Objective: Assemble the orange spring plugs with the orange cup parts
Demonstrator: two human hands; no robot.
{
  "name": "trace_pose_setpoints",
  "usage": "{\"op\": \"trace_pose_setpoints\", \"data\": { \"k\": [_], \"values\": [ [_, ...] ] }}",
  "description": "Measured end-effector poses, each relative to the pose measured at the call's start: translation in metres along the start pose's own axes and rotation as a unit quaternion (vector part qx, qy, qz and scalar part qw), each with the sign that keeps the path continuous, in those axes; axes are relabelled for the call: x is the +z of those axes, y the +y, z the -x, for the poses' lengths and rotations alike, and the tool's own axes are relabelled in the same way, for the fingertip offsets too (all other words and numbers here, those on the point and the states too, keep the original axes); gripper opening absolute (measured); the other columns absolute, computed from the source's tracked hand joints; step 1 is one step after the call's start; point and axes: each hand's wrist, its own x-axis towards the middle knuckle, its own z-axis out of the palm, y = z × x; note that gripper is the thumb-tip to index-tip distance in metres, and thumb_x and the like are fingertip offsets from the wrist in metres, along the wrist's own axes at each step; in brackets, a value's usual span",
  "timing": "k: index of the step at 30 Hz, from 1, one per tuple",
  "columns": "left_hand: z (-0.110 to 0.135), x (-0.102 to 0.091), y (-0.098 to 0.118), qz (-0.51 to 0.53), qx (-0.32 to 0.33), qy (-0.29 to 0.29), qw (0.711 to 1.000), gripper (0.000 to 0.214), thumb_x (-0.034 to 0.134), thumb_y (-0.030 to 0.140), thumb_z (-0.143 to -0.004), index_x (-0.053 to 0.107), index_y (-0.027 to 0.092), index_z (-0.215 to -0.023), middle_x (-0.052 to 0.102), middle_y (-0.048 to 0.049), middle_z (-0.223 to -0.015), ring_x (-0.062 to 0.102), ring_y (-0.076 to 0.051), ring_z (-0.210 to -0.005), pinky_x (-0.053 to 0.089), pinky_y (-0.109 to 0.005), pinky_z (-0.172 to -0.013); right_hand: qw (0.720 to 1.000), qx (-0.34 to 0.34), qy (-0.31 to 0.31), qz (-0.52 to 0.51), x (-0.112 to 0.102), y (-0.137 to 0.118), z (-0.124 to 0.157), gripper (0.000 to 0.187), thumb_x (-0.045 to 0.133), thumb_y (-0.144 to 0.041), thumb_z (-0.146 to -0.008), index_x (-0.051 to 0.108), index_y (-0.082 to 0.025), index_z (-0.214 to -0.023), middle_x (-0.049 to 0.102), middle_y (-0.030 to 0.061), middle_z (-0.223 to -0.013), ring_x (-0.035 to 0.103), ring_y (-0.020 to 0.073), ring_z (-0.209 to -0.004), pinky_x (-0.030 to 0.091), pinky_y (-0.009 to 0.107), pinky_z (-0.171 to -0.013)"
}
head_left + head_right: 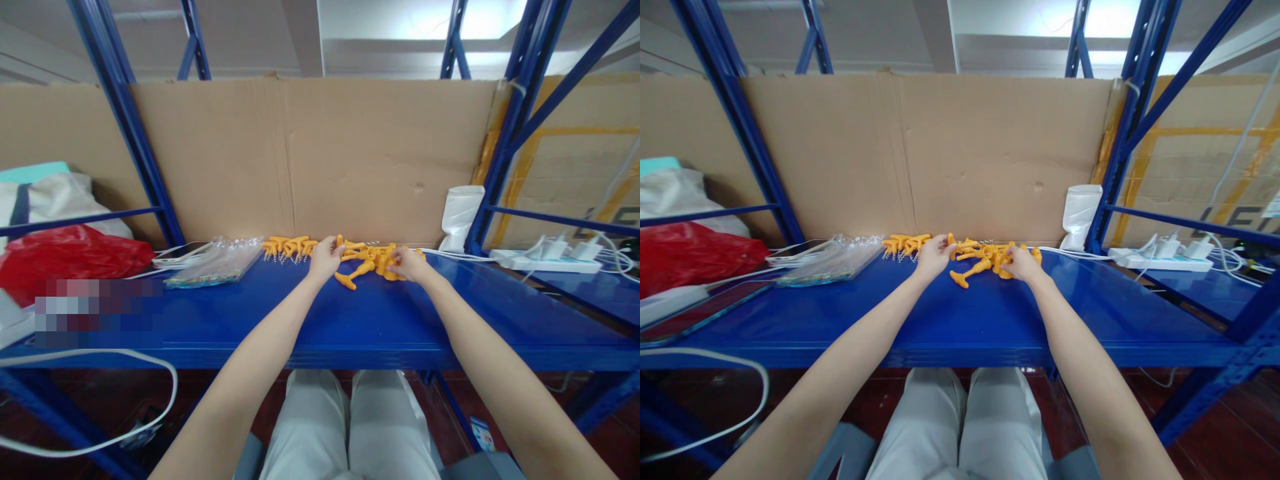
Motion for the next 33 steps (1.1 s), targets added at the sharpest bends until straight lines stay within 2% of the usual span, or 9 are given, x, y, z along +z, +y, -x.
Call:
{"op": "trace_pose_setpoints", "data": {
  "k": [7,13,22,28,33],
  "values": [
    [0.001,0.000,-0.001,0.011,-0.003,0.002,1.000,0.008,0.065,0.010,-0.078,0.065,0.018,-0.079,0.074,-0.0046,-0.081,0.071,-0.020,-0.083,0.056,-0.034,-0.084,1.000,0.005,-0.009,0.016,0.007,0.006,-0.004,0.027,0.071,-0.016,-0.077,0.070,-0.017,-0.104,0.075,0.0102,-0.099,0.069,0.0212,-0.094,0.052,0.033,-0.086],
    [0.002,-0.002,0.004,0.005,-0.004,-0.005,1.000,0.009,0.064,0.009,-0.078,0.064,0.018,-0.078,0.074,-0.0048,-0.082,0.071,-0.019,-0.083,0.055,-0.033,-0.084,0.999,0.005,-0.027,0.026,0.011,0.013,-0.006,0.023,0.067,-0.022,-0.081,0.070,-0.017,-0.103,0.074,0.0089,-0.092,0.069,0.0222,-0.092,0.051,0.033,-0.085],
    [0.004,-0.002,0.008,0.015,-0.015,-0.006,1.000,0.011,0.065,0.007,-0.078,0.064,0.017,-0.079,0.075,-0.0063,-0.085,0.072,-0.021,-0.085,0.055,-0.034,-0.084,0.998,0.031,-0.050,0.033,0.015,0.016,-0.006,0.037,0.069,-0.017,-0.079,0.064,-0.015,-0.115,0.074,0.0129,-0.105,0.069,0.0264,-0.103,0.051,0.036,-0.091],
    [0.003,-0.002,0.006,0.025,-0.018,0.000,1.000,0.011,0.065,0.007,-0.077,0.064,0.018,-0.078,0.075,-0.0056,-0.084,0.071,-0.020,-0.085,0.055,-0.032,-0.083,0.998,0.041,-0.032,0.028,0.018,0.017,-0.008,0.051,0.067,-0.011,-0.076,0.060,-0.015,-0.127,0.073,0.0148,-0.111,0.068,0.0277,-0.110,0.051,0.036,-0.095],
    [-0.002,-0.002,-0.001,0.045,-0.022,0.029,0.998,0.008,0.070,0.018,-0.078,0.063,0.019,-0.075,0.074,-0.0039,-0.079,0.071,-0.019,-0.081,0.056,-0.031,-0.082,0.999,0.029,-0.014,0.043,0.017,0.018,-0.009,0.053,0.060,-0.008,-0.076,0.058,-0.017,-0.128,0.074,0.0132,-0.108,0.070,0.0262,-0.105,0.052,0.034,-0.090]
  ]
}}
